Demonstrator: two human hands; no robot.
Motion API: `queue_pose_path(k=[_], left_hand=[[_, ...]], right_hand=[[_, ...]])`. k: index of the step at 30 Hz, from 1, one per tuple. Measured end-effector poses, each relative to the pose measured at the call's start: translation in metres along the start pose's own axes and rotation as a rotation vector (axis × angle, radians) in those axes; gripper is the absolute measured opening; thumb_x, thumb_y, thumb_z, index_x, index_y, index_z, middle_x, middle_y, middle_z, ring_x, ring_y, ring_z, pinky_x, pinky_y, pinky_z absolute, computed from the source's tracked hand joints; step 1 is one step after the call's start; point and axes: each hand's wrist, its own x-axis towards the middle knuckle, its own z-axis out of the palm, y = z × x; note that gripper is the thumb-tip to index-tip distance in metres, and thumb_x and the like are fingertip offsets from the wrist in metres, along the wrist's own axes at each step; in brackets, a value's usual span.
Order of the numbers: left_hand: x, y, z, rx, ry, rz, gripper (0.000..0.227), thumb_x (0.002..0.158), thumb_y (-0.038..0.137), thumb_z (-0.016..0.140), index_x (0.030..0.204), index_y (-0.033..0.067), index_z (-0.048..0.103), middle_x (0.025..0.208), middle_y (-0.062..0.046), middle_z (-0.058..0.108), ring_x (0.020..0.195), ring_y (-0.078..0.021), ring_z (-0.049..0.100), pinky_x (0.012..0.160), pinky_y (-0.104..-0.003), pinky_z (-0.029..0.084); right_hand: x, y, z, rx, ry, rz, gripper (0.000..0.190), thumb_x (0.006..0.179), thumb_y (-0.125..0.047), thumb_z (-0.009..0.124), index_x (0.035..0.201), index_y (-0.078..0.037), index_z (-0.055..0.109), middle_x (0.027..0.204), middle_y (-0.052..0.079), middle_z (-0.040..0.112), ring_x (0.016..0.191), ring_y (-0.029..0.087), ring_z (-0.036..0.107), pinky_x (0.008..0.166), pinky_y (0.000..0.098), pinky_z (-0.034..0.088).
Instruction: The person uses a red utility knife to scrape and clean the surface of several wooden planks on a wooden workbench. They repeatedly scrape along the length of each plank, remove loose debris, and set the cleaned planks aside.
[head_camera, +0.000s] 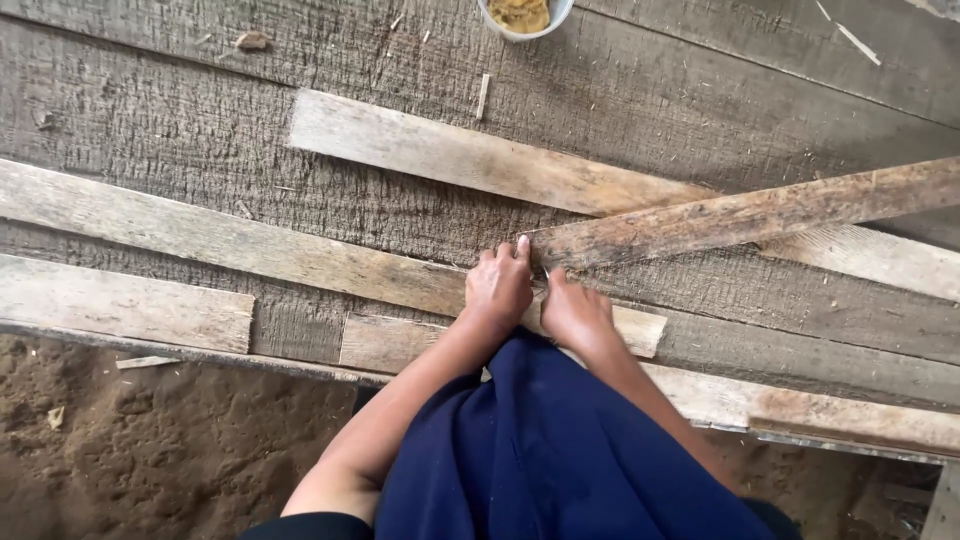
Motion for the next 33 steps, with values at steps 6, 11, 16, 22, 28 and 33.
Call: queue_pose_path(k=[6,11,16,22,28,33], left_hand=[[-0.004,0.004,0.0,-0.012,0.044,0.013,0.06,0.092,0.02,0.062,0.149,0.0055,0.05,0.12,-0.018,0.061,0.112,-0.0408,0.06,0.081,-0.057,0.061],[0.002,-0.001,0.01,-0.03,0.108,0.049,0.059,0.089,0.017,0.061,0.145,0.0046,0.051,0.116,-0.015,0.06,0.106,-0.039,0.063,0.078,-0.056,0.062],[-0.007,-0.007,0.024,-0.108,0.287,0.107,0.052,0.088,0.014,0.061,0.139,0.0092,0.057,0.109,-0.013,0.059,0.094,-0.0398,0.066,0.073,-0.055,0.063],[-0.006,-0.022,0.01,-0.493,0.391,-0.034,0.045,0.087,0.024,0.068,0.131,0.0161,0.066,0.109,-0.012,0.063,0.093,-0.0443,0.068,0.078,-0.059,0.059],[0.017,-0.012,0.013,-1.004,0.278,0.049,0.046,0.09,0.032,0.077,0.13,0.0107,0.069,0.104,-0.014,0.072,0.098,-0.0311,0.068,0.085,-0.046,0.055],[0.046,-0.003,0.031,-1.418,0.188,0.123,0.024,0.096,0.024,0.078,0.116,0.0104,0.075,0.089,-0.003,0.072,0.083,-0.0094,0.063,0.068,-0.027,0.057]], right_hand=[[-0.03,0.004,0.004,0.025,-0.019,0.032,0.045,0.102,-0.022,0.022,0.14,-0.002,0.036,0.124,0.034,0.066,0.128,0.052,0.056,0.11,0.0631,0.037],[-0.057,0.02,0.0,0.115,0.142,0.014,0.033,0.105,-0.035,0.033,0.126,-0.014,0.048,0.106,0.031,0.072,0.108,0.054,0.067,0.095,0.0654,0.049],[-0.01,0.047,-0.008,0.149,0.433,-0.084,0.036,0.102,-0.03,0.051,0.137,-0.026,0.05,0.115,0.019,0.064,0.105,0.049,0.068,0.09,0.0618,0.056],[0.03,0.053,-0.027,0.094,0.411,-0.2,0.044,0.09,-0.02,0.072,0.131,-0.025,0.057,0.122,0.01,0.049,0.105,0.051,0.067,0.091,0.0628,0.057],[0.015,0.056,-0.06,0.115,0.389,-0.336,0.02,0.088,-0.016,0.071,0.105,-0.011,0.061,0.115,0.014,0.056,0.103,0.051,0.066,0.086,0.0603,0.056],[-0.025,0.044,-0.092,0.2,0.334,-0.289,0.021,0.093,-0.018,0.066,0.11,-0.005,0.065,0.109,0.021,0.071,0.108,0.046,0.068,0.092,0.0577,0.053]])
